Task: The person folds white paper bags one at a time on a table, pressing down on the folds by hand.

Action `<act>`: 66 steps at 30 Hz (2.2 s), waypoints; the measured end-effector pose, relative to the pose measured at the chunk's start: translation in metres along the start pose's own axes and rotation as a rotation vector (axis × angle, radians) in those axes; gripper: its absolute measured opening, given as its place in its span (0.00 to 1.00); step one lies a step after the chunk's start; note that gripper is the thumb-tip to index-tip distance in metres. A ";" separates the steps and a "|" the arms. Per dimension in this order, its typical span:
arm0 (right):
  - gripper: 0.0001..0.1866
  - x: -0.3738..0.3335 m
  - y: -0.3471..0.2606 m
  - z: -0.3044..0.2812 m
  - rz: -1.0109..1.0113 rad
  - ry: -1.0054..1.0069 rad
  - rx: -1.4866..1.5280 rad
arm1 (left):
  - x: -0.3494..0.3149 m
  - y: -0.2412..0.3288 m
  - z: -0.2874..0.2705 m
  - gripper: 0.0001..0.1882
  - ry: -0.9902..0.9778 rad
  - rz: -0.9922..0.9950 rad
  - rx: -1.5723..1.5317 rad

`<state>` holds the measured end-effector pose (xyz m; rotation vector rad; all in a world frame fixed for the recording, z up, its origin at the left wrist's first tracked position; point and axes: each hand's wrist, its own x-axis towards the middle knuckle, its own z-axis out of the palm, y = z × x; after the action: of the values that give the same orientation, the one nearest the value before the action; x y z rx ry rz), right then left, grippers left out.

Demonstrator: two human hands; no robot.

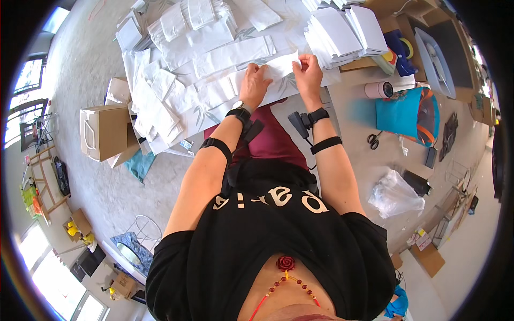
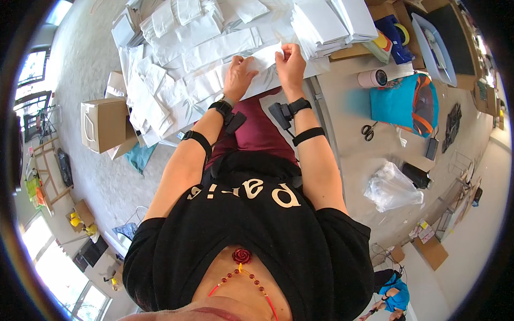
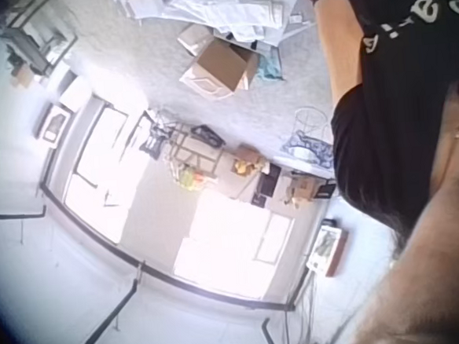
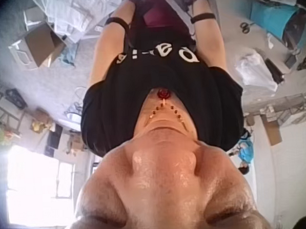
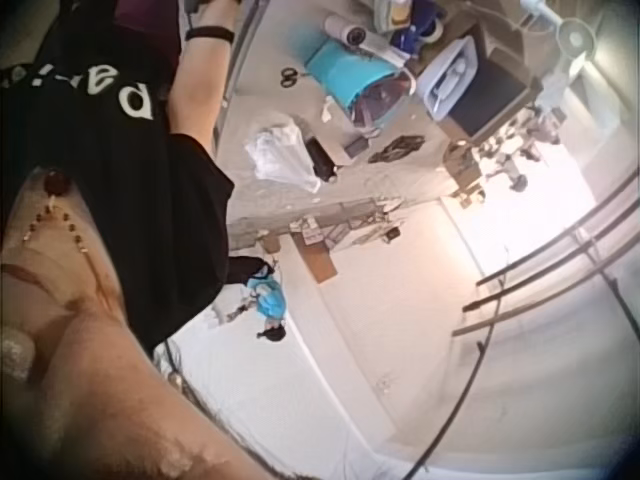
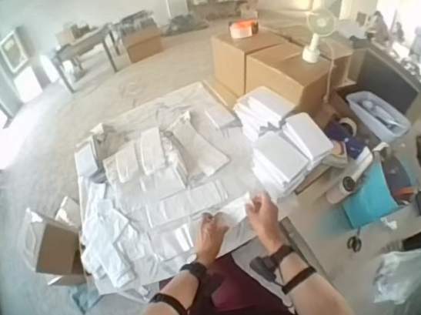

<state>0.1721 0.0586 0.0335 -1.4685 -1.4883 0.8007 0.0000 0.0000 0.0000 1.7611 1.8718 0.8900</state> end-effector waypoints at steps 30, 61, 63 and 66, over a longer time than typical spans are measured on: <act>0.15 -0.067 -0.019 0.032 -0.357 -0.247 -0.010 | -0.014 -0.038 -0.039 0.11 0.207 -0.402 -0.186; 0.11 -0.001 0.040 0.037 -0.428 -0.399 -0.296 | -0.013 -0.036 -0.052 0.10 0.167 -0.248 -0.095; 0.13 0.001 0.041 0.033 -0.437 -0.439 -0.309 | -0.014 -0.037 -0.052 0.12 0.157 -0.287 -0.107; 0.16 0.004 0.043 0.029 -0.449 -0.489 -0.332 | -0.016 -0.036 -0.053 0.14 0.158 -0.307 -0.094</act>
<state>0.1640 0.0700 -0.0166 -1.1309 -2.3099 0.6801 -0.0605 -0.0239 0.0100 1.3344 2.0903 1.0014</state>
